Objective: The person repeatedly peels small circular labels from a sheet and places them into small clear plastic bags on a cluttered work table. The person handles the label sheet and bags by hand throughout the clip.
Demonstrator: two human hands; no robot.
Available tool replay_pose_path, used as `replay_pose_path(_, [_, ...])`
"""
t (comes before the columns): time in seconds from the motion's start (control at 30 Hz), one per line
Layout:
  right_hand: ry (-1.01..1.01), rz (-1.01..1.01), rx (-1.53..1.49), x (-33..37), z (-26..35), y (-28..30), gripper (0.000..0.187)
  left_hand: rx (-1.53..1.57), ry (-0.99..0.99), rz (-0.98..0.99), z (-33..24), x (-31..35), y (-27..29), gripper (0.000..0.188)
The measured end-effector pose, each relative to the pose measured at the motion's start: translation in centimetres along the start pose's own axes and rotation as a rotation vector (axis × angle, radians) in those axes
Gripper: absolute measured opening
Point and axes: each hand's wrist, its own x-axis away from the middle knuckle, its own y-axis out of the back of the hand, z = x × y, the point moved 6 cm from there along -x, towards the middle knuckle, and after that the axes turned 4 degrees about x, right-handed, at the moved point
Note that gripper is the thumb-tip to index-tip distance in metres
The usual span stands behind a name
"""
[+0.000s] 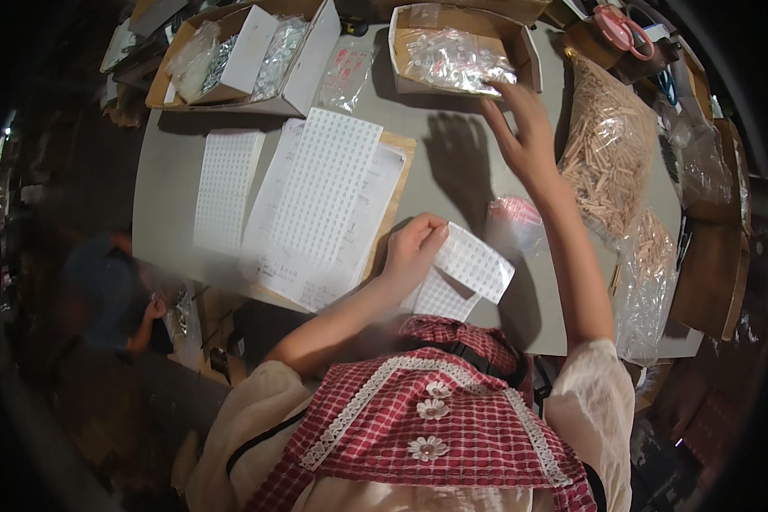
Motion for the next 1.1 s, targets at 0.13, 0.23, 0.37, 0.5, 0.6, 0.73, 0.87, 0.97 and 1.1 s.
replay_pose_path(0.13, [-0.439, 0.405, -0.402, 12.1, 3.2, 2.9, 0.03, 0.05, -0.006, -0.01, 0.0, 0.2, -0.5, 0.012])
replay_pose_path(0.23, [-0.657, 0.438, -0.519, 19.1, 3.9, 4.1, 0.029, -0.013, 0.011, 0.047, -2.1, 0.9, -0.9, 0.015])
replay_pose_path(0.37, [-0.901, 0.298, -0.768, 24.1, 4.2, 5.0, 0.024, -0.041, 0.055, 0.126, -3.2, 2.6, -2.2, 0.017])
replay_pose_path(0.5, [-0.92, 0.147, -0.925, 26.8, 3.8, 5.2, 0.019, 0.177, 0.175, 0.243, -3.6, 3.8, -4.1, 0.017])
replay_pose_path(0.6, [-0.969, 0.158, -0.98, 27.5, 4.0, 5.5, 0.018, 0.312, 0.318, 0.342, -3.4, 4.4, -4.7, 0.019])
replay_pose_path(0.73, [-0.952, 0.163, -1.051, 27.0, 4.3, 5.0, 0.018, 0.239, 0.303, 0.354, -2.2, 4.8, -5.1, 0.026])
replay_pose_path(0.87, [-0.86, 0.203, -1.062, 25.8, 3.8, 4.8, 0.017, 0.093, 0.267, 0.227, -2.2, 4.9, -4.1, 0.025])
replay_pose_path(0.97, [-0.834, 0.186, -1.11, 25.1, 3.2, 4.5, 0.016, 0.057, 0.219, 0.169, -2.9, 4.7, -3.5, 0.024])
replay_pose_path(1.1, [-0.804, 0.175, -1.132, 24.7, 2.9, 3.9, 0.014, 0.036, 0.151, 0.191, -3.4, 4.0, -3.1, 0.024])
